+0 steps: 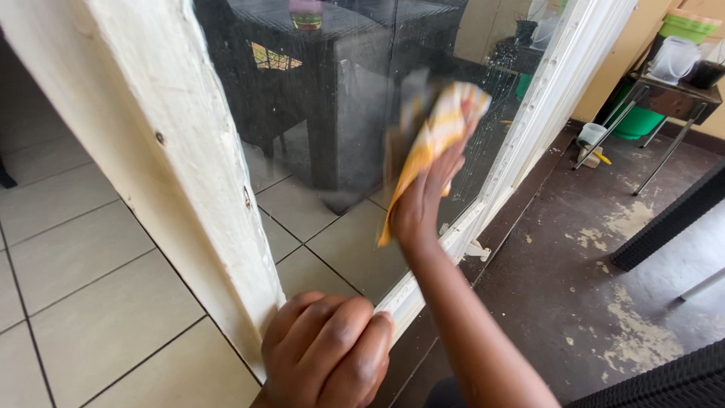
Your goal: The person sprays a liquid from a bottle onto a glass pane of a white door and wipes the glass and the white frame with a yellow-and-white striped cloth.
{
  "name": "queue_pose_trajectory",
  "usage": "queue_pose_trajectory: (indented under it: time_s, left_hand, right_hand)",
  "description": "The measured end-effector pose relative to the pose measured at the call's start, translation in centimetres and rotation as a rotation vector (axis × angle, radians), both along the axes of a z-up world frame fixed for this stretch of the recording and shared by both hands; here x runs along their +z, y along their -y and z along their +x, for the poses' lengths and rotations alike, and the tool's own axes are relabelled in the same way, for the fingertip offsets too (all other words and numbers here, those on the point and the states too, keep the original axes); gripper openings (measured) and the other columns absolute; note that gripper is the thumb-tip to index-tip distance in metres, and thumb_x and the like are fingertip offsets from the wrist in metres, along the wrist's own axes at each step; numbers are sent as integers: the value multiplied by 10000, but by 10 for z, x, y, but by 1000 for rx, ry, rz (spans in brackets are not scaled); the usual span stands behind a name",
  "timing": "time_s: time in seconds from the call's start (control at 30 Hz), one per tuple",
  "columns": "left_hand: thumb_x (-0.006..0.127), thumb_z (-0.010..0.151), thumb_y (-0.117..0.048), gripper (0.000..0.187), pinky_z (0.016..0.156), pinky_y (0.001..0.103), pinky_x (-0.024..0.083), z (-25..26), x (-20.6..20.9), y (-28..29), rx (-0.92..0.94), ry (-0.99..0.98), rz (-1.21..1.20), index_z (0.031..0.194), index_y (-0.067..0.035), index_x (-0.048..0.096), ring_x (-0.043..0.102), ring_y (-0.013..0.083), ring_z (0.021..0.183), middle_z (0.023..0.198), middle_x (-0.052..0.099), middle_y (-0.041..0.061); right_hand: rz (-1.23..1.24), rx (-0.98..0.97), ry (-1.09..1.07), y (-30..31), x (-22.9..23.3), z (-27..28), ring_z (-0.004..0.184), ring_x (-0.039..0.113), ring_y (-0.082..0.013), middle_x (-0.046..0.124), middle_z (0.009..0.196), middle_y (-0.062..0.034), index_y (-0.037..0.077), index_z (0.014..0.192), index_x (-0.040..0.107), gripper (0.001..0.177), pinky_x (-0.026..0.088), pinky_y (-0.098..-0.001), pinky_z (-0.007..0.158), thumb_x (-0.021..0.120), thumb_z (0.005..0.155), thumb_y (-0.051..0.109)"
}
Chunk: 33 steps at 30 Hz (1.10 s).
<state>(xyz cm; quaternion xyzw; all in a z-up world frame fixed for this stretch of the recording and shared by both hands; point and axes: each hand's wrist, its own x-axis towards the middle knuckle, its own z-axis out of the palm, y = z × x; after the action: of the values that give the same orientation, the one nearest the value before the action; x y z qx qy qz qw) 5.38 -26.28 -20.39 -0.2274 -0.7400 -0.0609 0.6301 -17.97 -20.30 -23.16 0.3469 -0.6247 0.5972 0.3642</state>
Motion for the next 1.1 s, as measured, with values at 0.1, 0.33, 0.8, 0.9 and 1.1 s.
queue_pose_trajectory:
  time_s: [0.1, 0.33, 0.8, 0.9, 1.1]
  left_hand:
    - [618, 973, -108, 128, 736, 380, 541, -6, 9, -6, -41, 73, 14, 1074, -31, 636, 676, 238, 807, 984, 647, 94]
    - [698, 898, -79, 180, 696, 356, 533, -10, 44, -15, -99, -19, -88, 1046, -34, 607, 674, 222, 769, 944, 646, 77]
    - [648, 868, -108, 151, 664, 343, 550, -22, 28, -14, -183, -103, 16, 1000, -51, 602, 677, 196, 729, 906, 652, 73]
    - [668, 886, -90, 117, 660, 331, 542, -22, 22, -18, -141, -110, 27, 983, -69, 604, 658, 172, 708, 893, 638, 53]
    - [655, 988, -74, 144, 768, 379, 555, -21, 12, -8, -154, 5, 44, 1121, -42, 612, 683, 216, 825, 979, 654, 78]
  right_hand:
    - [231, -162, -31, 8, -62, 41, 1595, 3, -417, 79, 1704, -264, -28, 1619, 128, 635, 1, -509, 1297, 244, 1124, 352]
    - [237, -576, -813, 46, 7, 24, 1658, 125, -309, 244, 1701, -87, 194, 1680, 220, 540, 77, -507, 1372, 363, 1171, 305]
    - [448, -109, -733, 14, 41, 46, 1562, 173, -418, 325, 1602, -194, 164, 1526, 427, 529, 27, -657, 1316, 479, 1037, 358]
    - [141, 17, -367, 8, 79, -46, 1627, 57, -439, 90, 1711, -229, -20, 1615, 133, 595, 60, -526, 1337, 353, 1168, 306]
    - [164, -359, -275, 4, -24, -17, 1635, 66, -389, 167, 1729, -219, 22, 1631, 256, 670, -28, -575, 1322, 201, 1103, 431]
